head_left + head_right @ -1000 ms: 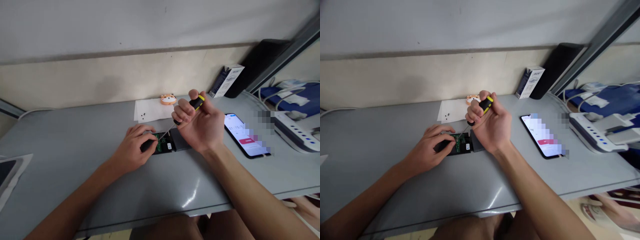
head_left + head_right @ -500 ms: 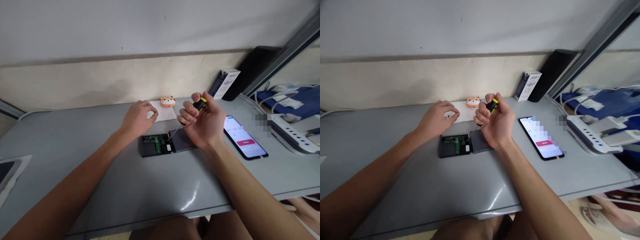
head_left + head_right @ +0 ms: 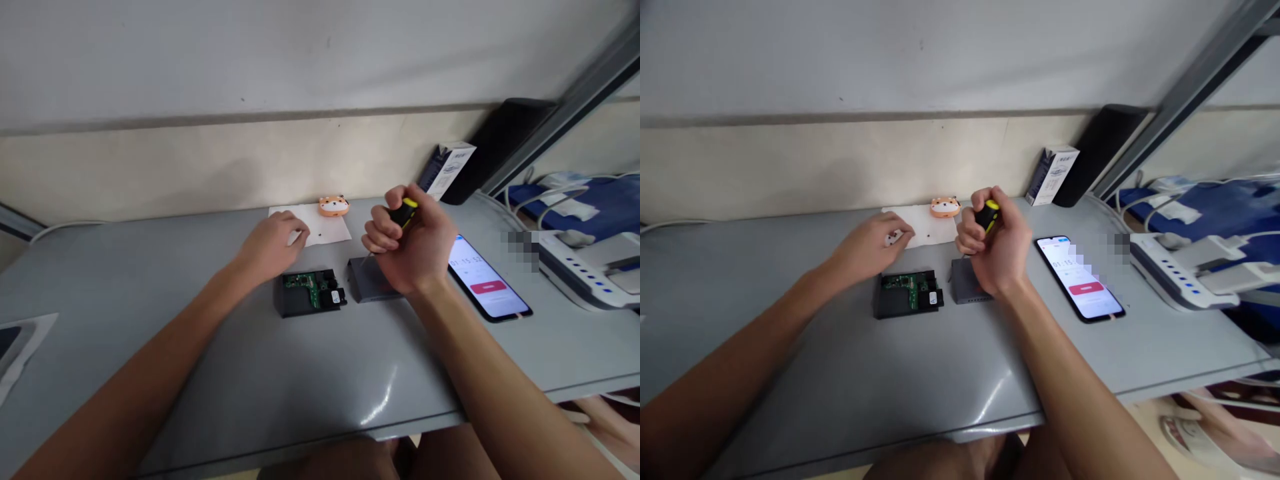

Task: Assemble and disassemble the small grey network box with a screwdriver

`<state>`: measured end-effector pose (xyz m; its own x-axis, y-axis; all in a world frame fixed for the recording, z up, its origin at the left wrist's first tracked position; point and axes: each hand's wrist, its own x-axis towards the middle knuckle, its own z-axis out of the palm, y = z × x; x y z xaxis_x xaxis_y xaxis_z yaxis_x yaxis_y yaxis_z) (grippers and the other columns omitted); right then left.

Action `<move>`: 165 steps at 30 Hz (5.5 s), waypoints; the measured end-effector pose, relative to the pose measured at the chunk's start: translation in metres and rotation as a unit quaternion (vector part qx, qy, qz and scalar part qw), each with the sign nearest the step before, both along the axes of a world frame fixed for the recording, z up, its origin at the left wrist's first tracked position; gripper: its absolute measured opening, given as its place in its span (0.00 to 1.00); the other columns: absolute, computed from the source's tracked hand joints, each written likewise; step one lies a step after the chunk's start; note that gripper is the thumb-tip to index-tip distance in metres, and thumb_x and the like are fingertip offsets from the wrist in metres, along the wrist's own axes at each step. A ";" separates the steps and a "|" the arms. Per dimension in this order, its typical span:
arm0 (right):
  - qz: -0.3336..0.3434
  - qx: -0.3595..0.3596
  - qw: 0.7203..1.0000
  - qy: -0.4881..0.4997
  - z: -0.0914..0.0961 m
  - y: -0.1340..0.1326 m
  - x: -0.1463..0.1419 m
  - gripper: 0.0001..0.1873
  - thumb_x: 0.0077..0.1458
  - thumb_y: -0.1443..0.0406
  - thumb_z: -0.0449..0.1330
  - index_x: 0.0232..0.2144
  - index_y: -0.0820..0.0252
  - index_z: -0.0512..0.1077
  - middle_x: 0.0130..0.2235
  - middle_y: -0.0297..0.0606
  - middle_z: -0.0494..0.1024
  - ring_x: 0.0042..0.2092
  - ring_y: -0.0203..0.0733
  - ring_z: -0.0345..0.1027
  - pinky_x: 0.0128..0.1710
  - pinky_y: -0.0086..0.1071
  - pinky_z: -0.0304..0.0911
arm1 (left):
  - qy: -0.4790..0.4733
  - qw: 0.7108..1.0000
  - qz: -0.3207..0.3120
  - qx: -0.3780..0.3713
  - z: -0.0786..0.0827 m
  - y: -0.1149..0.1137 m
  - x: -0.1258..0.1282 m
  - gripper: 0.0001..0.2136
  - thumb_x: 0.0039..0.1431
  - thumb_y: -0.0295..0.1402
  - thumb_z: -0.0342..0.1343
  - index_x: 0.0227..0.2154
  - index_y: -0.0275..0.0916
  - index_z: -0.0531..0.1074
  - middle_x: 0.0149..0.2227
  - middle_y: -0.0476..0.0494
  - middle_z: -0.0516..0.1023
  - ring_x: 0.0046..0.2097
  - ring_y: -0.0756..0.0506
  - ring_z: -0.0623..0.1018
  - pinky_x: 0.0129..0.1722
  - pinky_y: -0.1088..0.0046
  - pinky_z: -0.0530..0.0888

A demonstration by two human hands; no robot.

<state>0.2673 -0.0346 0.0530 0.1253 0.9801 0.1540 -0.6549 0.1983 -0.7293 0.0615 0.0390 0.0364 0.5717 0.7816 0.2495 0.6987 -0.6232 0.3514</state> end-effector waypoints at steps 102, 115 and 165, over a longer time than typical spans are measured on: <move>0.103 0.012 0.994 -0.014 -0.002 0.033 -0.070 0.23 0.66 0.42 0.57 0.33 0.52 0.63 0.24 0.27 0.60 0.25 0.35 0.53 0.26 0.31 0.57 | -0.018 0.998 -0.040 -0.047 -0.026 -0.053 -0.050 0.15 0.74 0.36 0.43 0.37 0.42 0.74 0.38 0.45 0.83 0.41 0.43 0.80 0.47 0.63 0.76; 0.133 0.041 0.990 -0.016 -0.005 0.034 -0.067 0.22 0.66 0.44 0.58 0.34 0.54 0.68 0.27 0.29 0.63 0.27 0.34 0.56 0.28 0.31 0.58 | -0.021 0.998 -0.054 -0.033 -0.026 -0.053 -0.050 0.15 0.74 0.35 0.43 0.37 0.41 0.74 0.37 0.46 0.83 0.40 0.43 0.80 0.46 0.65 0.76; 0.109 0.016 0.992 -0.062 0.000 0.031 -0.067 0.25 0.65 0.39 0.56 0.33 0.53 0.66 0.26 0.30 0.64 0.26 0.35 0.58 0.28 0.33 0.63 | -0.016 0.998 -0.056 -0.034 -0.029 -0.053 -0.051 0.15 0.75 0.34 0.43 0.40 0.40 0.75 0.40 0.45 0.84 0.42 0.43 0.81 0.48 0.63 0.77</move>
